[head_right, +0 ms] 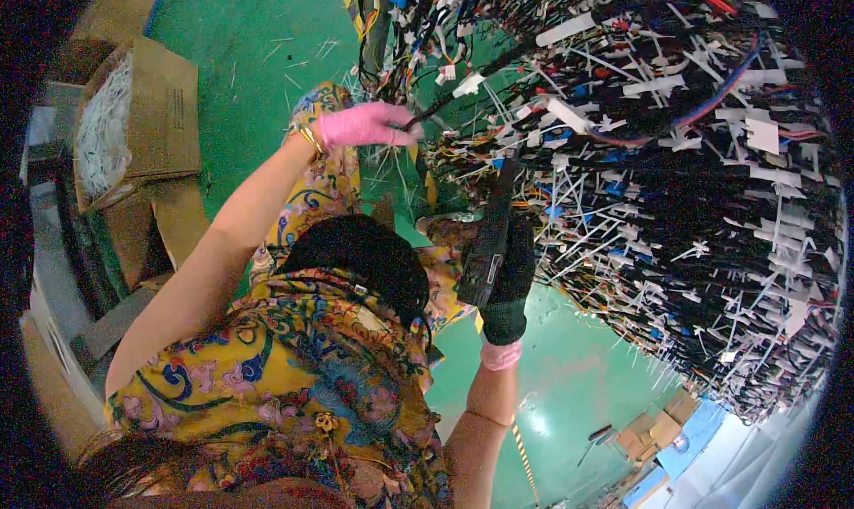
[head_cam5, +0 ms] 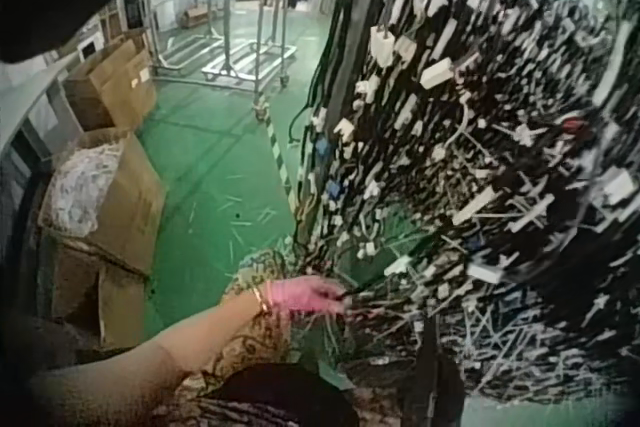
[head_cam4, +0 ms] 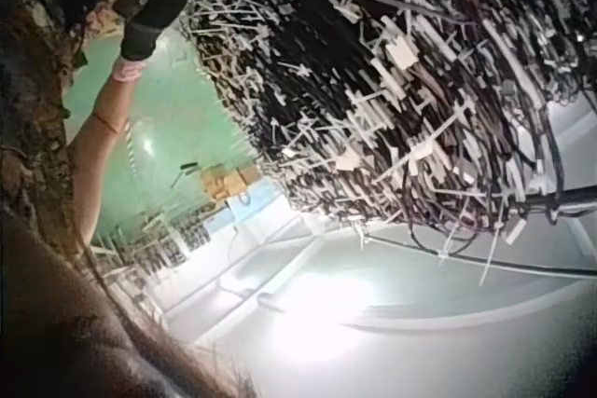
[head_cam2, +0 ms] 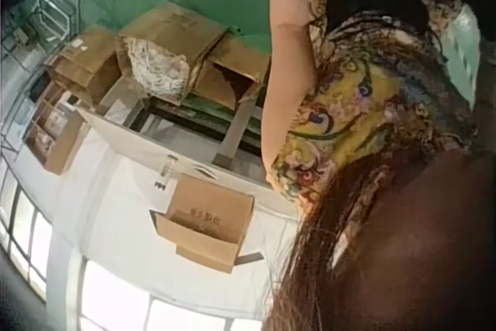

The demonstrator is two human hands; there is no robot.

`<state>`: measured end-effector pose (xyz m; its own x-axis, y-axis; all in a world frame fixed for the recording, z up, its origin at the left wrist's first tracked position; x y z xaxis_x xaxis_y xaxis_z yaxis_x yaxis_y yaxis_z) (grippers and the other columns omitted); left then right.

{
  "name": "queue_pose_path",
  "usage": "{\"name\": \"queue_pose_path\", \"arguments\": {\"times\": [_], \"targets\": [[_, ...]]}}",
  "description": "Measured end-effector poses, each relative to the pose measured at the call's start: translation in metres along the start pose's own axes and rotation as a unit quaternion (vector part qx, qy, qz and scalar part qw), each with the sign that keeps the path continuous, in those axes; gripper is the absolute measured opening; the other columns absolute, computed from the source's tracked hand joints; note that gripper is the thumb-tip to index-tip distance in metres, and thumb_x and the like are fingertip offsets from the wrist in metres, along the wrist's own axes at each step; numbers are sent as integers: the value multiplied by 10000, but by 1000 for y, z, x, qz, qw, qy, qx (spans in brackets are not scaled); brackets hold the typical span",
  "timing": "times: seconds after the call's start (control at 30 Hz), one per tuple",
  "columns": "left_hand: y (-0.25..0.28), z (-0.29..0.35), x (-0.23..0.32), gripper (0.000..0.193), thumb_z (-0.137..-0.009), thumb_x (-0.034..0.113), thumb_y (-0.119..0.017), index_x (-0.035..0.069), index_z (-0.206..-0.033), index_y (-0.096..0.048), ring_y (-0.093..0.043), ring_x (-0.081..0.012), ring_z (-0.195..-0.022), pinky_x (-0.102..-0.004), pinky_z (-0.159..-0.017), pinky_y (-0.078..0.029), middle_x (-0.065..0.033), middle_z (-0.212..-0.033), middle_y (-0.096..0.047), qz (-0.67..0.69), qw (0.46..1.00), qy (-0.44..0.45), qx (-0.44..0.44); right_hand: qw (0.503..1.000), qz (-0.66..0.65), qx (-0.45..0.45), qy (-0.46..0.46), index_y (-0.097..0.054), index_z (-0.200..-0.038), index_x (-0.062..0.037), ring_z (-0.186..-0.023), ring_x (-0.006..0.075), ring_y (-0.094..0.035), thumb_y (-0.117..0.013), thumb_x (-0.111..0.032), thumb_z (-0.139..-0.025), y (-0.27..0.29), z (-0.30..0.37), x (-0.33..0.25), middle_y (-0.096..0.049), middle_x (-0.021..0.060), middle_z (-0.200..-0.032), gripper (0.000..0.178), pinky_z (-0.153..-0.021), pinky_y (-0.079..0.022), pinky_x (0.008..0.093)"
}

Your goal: Assembling and binding a large, complex bundle of electrical wires using a handheld tool.

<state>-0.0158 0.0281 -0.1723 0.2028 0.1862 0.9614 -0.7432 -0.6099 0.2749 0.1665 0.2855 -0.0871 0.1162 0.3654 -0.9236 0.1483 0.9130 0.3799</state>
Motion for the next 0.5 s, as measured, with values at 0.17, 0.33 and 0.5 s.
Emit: {"name": "queue_pose_path", "arguments": {"times": [0.17,0.33,0.5], "targets": [[-4,5,-43,383,-928,392,-585,24,-989,-670,-608,-176,-847,-318,-768,-477,-82,-894,-659,-25,999,9,44,862,369,-84,338,-459,-1362,-84,-1084,301,-580,-684,-122,-830,-19,5,-11,-584,141,-1232,579,-976,-460,411],[-10,-18,-7,411,-912,423,-599,25,-883,-697,-628,-120,-655,-274,-617,-493,-47,-734,-676,36,997,69,6,925,230,-196,231,-507,-1322,-46,-1011,402,-565,-659,-80,-783,-24,-4,4,-602,184,-1151,561,-862,-473,448],[-11,-23,27,424,-939,442,-554,39,-961,-687,-639,-102,-656,-230,-570,-498,-46,-810,-687,165,978,128,22,922,219,-236,217,-508,-1322,-46,-1023,351,-583,-709,-87,-769,-6,-15,36,-602,159,-1190,590,-870,-474,415]]}}
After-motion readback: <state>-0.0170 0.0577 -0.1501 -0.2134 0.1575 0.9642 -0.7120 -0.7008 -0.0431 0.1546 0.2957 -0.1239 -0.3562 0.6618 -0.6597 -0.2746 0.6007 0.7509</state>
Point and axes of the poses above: each hand's wrist, its own z-axis away from the middle knuckle, its own y-axis out of the back of the hand, x = y × z, the point moved 3 cm from there along -z, towards the middle knuckle
